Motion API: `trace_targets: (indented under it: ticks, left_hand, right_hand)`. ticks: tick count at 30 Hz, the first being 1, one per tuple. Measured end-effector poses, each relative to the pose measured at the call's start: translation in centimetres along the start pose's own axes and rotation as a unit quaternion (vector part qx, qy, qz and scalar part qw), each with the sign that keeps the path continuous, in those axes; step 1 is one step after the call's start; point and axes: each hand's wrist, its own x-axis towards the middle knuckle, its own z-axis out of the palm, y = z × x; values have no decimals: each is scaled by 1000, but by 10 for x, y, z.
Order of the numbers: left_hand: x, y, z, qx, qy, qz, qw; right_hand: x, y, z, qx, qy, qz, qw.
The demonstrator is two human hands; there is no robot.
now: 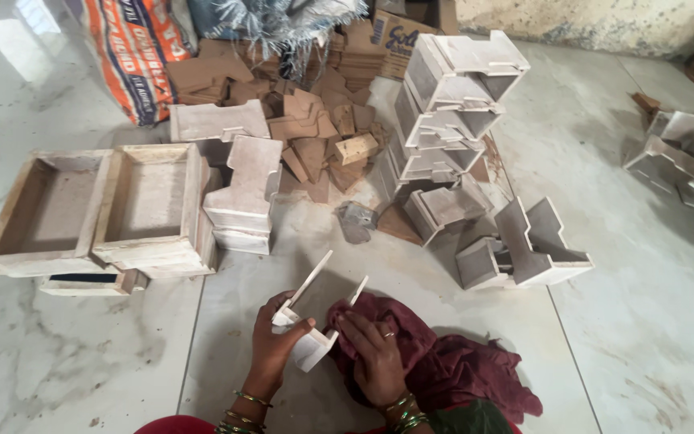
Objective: The person sits on the floor and wipes white wooden box-like components one at a time with a maroon cloth, turning each piece to clean its surfaces, then sets it aside near a stack of similar finished pieces.
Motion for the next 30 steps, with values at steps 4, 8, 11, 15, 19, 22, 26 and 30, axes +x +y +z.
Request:
trace_targets:
  ticks: [4, 8, 11, 15, 19, 22, 26, 30]
  left_hand:
    - [-1, 4, -1, -10, -24, -7, 1000]
    - [-2, 5, 1, -21, -42, -3, 999]
    - [0, 4, -1, -41, -40, -9, 998]
    - [1, 4, -5, -83, -39, -44, 995]
    - [-1, 7, -4, 9, -42, -33, 999]
    - [-3, 10, -3, 86, -37, -1, 996]
    - [-3, 14, -3, 50, -40, -22, 998]
    - [0, 16, -11, 42, -67, -14, 997]
  right_hand:
    - [1, 3, -5, -101, 107, -73, 986]
    - [-6, 0, -6, -63, 105, -45, 991]
    - [-7, -1, -2, -43, 38, -41, 998]
    - [-1, 8, 0, -85, 35, -30, 995]
    - [-3, 16, -6, -143, 113, 34, 983]
    - [-6, 17, -13, -119, 179, 55, 975]
    - [-4, 14, -12, -85, 83, 8, 993]
    - [0, 22, -4, -124, 69, 56, 988]
